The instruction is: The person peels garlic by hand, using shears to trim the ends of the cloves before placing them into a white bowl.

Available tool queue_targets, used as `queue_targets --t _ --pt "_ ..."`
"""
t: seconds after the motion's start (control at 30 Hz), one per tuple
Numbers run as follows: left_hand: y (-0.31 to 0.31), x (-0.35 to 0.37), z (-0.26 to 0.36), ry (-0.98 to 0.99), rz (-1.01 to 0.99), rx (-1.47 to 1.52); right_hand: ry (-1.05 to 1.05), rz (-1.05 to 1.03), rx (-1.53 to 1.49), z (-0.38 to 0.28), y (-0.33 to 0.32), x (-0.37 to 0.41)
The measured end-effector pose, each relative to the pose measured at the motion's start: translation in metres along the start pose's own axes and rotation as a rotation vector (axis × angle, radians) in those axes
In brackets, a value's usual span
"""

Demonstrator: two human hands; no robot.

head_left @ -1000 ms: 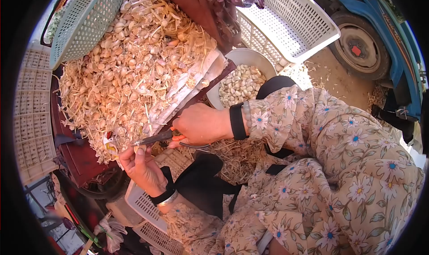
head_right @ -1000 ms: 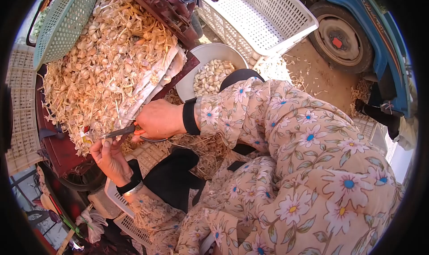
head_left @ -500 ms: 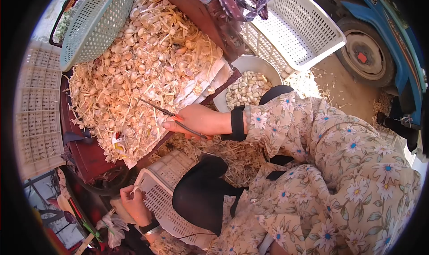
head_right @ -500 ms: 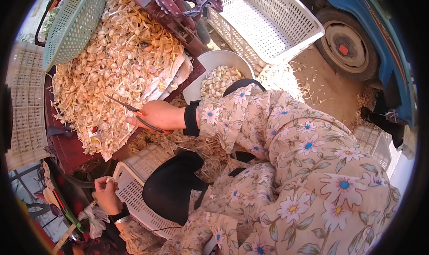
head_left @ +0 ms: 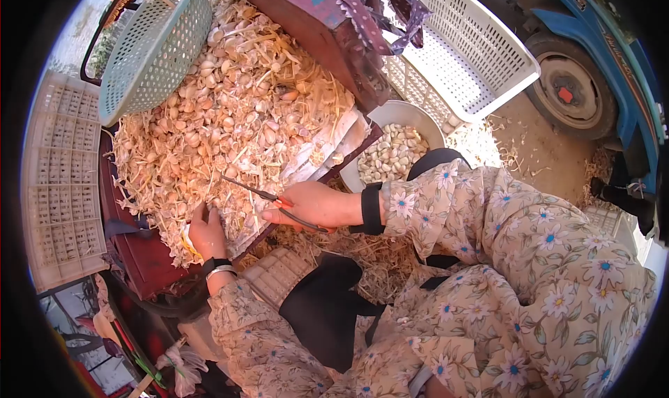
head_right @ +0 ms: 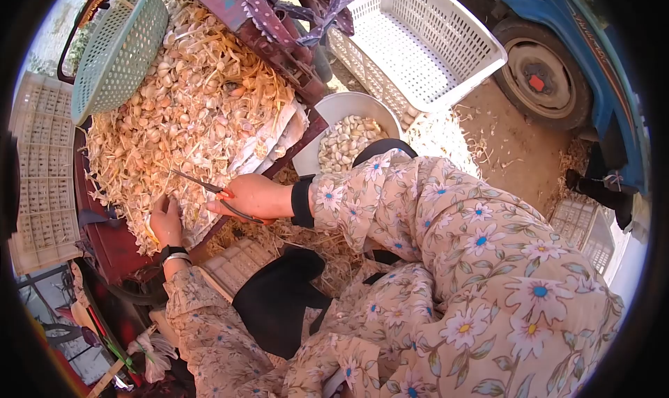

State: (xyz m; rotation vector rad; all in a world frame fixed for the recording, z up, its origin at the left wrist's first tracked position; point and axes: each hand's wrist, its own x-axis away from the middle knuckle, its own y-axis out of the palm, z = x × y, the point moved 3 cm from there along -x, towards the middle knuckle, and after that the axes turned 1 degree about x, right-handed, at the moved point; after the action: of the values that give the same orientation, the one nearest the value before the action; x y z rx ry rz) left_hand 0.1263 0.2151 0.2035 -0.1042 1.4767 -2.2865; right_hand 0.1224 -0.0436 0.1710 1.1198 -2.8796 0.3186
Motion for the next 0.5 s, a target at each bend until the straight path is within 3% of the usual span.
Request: queue_targets --t 0.27,0.37,0.47,0.5 --pt "0.02 -0.022 -0.002 0.144 0.094 -0.329 -0.022 -0.001 0.034 -0.009 -0.002 0.003" --pt "0.018 -0.014 0.004 0.107 0.067 -0.312 -0.084 0.076 0.077 -0.01 -0.003 0.004" --pt "0.019 -0.008 0.001 0.307 0.261 -0.214 -0.004 -0.015 0.027 -0.015 -0.01 0.008" --pt "0.018 -0.009 -0.004 0.212 0.211 -0.167 -0.003 -0.013 0.026 -0.014 -0.011 0.008"
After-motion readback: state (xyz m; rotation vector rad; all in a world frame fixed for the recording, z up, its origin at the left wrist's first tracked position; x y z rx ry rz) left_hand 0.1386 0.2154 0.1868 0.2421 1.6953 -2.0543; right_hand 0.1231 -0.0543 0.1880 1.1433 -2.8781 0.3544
